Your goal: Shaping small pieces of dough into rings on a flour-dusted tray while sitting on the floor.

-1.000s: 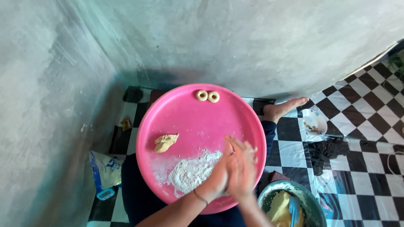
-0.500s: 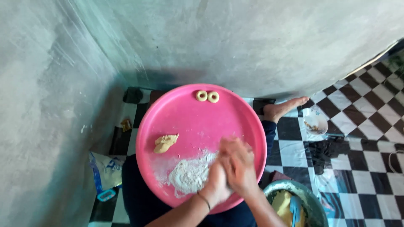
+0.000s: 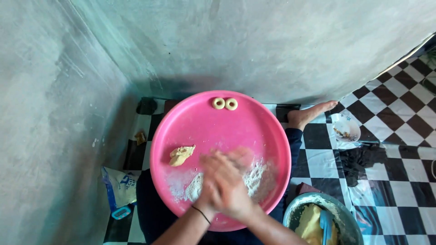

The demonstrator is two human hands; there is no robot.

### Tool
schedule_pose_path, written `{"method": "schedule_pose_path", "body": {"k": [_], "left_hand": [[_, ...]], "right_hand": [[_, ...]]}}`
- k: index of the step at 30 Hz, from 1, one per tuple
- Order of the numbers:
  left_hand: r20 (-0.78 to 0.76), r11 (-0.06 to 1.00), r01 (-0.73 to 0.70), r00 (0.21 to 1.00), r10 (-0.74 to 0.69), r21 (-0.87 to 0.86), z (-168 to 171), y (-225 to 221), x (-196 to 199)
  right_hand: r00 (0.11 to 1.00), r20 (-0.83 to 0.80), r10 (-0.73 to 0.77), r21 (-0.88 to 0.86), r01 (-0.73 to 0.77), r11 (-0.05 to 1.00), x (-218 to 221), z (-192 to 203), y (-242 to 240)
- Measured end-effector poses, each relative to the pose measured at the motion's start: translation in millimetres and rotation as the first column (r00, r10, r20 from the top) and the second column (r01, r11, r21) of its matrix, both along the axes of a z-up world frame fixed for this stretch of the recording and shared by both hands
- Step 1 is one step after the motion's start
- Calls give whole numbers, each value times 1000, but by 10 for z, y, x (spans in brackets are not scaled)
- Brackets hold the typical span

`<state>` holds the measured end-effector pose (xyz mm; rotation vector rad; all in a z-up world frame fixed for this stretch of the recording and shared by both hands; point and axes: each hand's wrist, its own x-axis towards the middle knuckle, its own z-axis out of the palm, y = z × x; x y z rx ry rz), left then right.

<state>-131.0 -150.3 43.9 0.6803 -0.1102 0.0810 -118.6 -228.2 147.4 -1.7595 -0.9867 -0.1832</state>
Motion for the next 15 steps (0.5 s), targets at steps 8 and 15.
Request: {"method": "schedule_pose_path", "body": {"k": [8, 15], "left_hand": [[-174, 811, -3, 977, -122, -585, -37, 56, -146], [-490, 948, -261, 860, 143, -182, 444, 167, 39]], "right_hand": [[994, -101, -49, -77, 41, 996, 23, -64, 27], [979, 179, 95, -199, -58, 978, 78, -307, 62]]}}
